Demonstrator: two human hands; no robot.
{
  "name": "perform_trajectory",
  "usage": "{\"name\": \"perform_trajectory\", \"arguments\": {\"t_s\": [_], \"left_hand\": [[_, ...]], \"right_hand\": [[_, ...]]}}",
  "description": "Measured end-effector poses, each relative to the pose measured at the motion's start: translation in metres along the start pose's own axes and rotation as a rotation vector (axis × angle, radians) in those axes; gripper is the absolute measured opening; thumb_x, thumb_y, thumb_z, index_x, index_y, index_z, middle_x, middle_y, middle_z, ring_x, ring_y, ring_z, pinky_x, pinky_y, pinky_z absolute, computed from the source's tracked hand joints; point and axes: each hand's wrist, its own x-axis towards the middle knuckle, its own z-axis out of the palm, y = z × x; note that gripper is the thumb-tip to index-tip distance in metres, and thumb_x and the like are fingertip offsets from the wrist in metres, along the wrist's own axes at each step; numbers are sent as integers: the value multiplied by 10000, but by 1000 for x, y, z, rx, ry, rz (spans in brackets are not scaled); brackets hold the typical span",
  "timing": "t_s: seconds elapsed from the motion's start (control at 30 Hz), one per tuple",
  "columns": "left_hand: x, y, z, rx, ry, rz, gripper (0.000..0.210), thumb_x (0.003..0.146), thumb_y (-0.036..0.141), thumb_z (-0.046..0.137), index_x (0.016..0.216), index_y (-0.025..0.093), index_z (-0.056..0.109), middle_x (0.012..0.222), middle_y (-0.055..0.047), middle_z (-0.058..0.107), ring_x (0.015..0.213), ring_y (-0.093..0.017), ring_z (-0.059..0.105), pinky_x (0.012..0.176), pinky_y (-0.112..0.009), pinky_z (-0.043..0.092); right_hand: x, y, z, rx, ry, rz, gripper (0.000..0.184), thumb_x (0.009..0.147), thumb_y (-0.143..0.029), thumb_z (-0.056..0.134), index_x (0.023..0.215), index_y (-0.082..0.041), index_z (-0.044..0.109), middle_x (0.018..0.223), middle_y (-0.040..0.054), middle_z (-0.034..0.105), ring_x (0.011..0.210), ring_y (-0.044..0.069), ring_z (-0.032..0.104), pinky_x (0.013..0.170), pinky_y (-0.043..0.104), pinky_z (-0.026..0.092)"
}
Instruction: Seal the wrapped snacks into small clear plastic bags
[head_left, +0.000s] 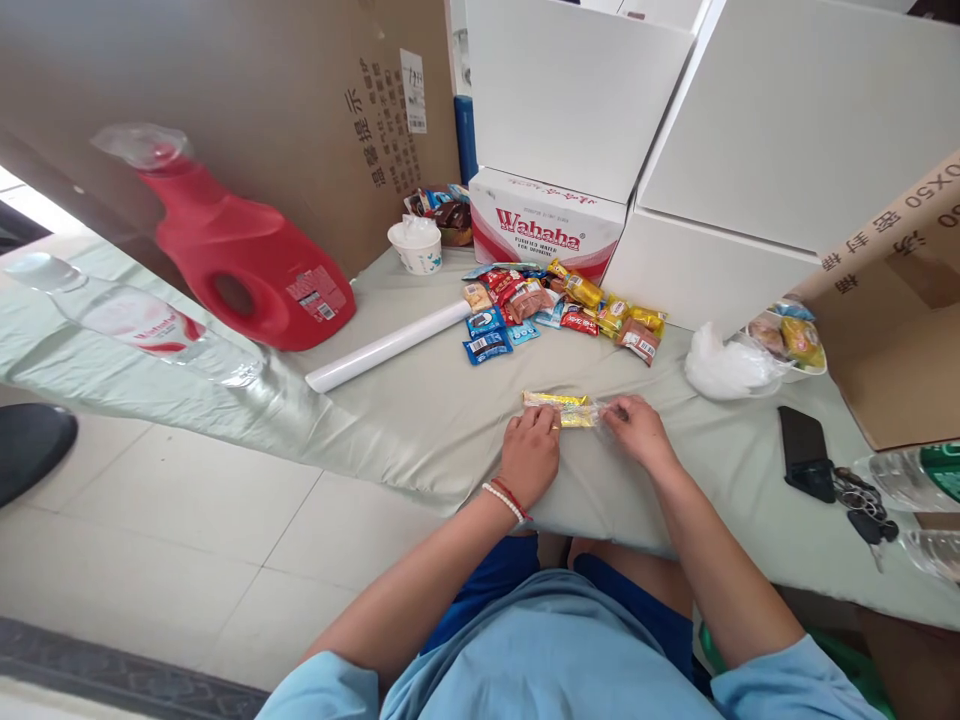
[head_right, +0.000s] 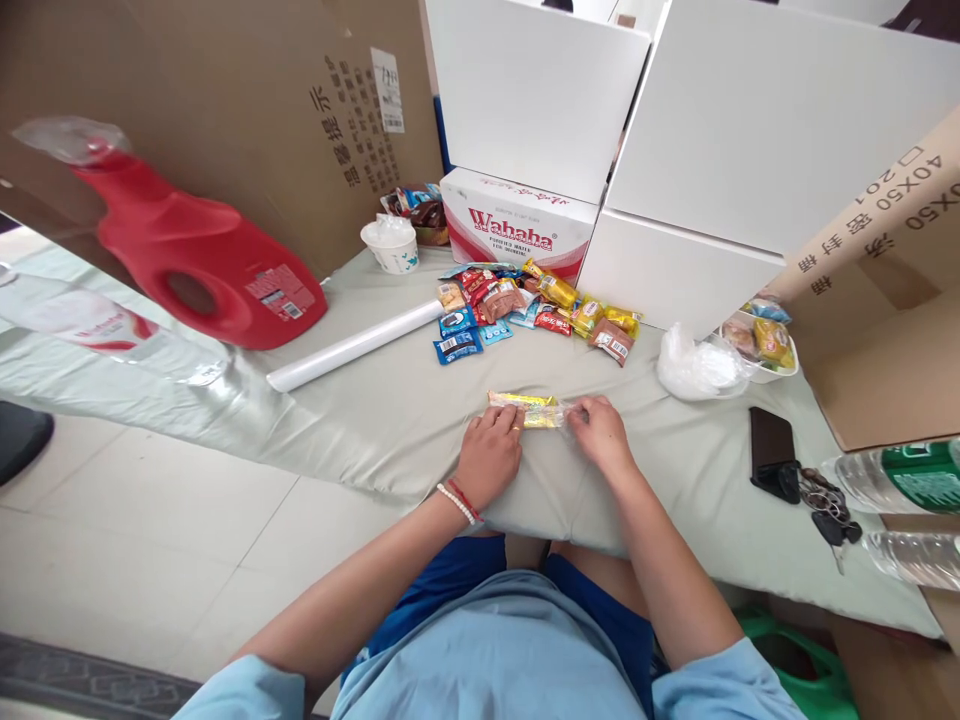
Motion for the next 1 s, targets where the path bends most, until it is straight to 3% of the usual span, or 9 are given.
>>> {"name": "perform_trajectory", "arguments": {"t_s": [0.13, 0.23, 0.33, 0.5, 0.63, 0.77, 1.0], "left_hand": [[2, 1, -2, -3, 1, 57, 398, 1002, 137, 397, 1356, 124, 579, 1239, -158, 648, 1180, -300, 556, 887, -452, 439], [3, -2, -2, -33, 12, 115, 353, 998, 119, 400, 1252, 146, 643, 1247, -148, 659, 1257, -296, 543, 1036, -481, 406], [4, -18, 2, -142, 23, 135, 347, 958, 93, 439, 1214, 150, 667, 1299, -151, 653, 1337, -288, 521, 1111, -482, 408], [-2, -51, 10, -556, 86, 148, 546, 733, -35, 456, 1165, 216, 677, 1401, -98, 632, 1381, -237, 530, 1161, -473, 437], [-3, -54, 8, -850, 142, -127, 637, 651, -51, 444, 1216, 224, 542, 1294, -85, 695, 1269, -214, 633, 1107, -459, 495], [3, -49, 0, -1005, 109, -271, 626, 680, -5, 505, 1260, 218, 430, 1269, -106, 707, 1237, -234, 657, 1103, -476, 488], [-8, -45, -12, -1084, 98, -194, 670, 764, 80, 516, 1398, 212, 341, 1353, -127, 652, 1317, -223, 594, 1173, -481, 418]], "right_hand": [[1, -35, -5, -64, 60, -104, 196, 961, -310, 523, 977, -217, 695, 954, 68, 671, 837, 201, 628, 787, 285, 470], [7, -72, 8, -237, -42, -264, 226, 985, -208, 461, 1011, -217, 685, 930, 72, 665, 805, 194, 603, 741, 267, 430], [11, -91, 26, -346, -156, -343, 247, 979, -145, 438, 1007, -184, 679, 980, 98, 645, 808, 198, 583, 743, 275, 431], [1, -78, 35, -289, -118, -560, 342, 1021, -234, 428, 1292, -136, 611, 1239, 162, 603, 1130, 268, 544, 986, 365, 433], [-12, -74, 33, -425, -129, -561, 528, 965, -331, 569, 1450, -131, 508, 1462, 202, 496, 1277, 352, 466, 1040, 456, 397], [-9, -81, 37, -494, -103, -527, 462, 972, -279, 564, 1417, -161, 538, 1423, 180, 549, 1232, 339, 495, 985, 448, 408], [4, -79, 30, -532, -101, -576, 336, 996, -192, 494, 1309, -192, 616, 1282, 164, 653, 1142, 319, 521, 912, 431, 389]]}}
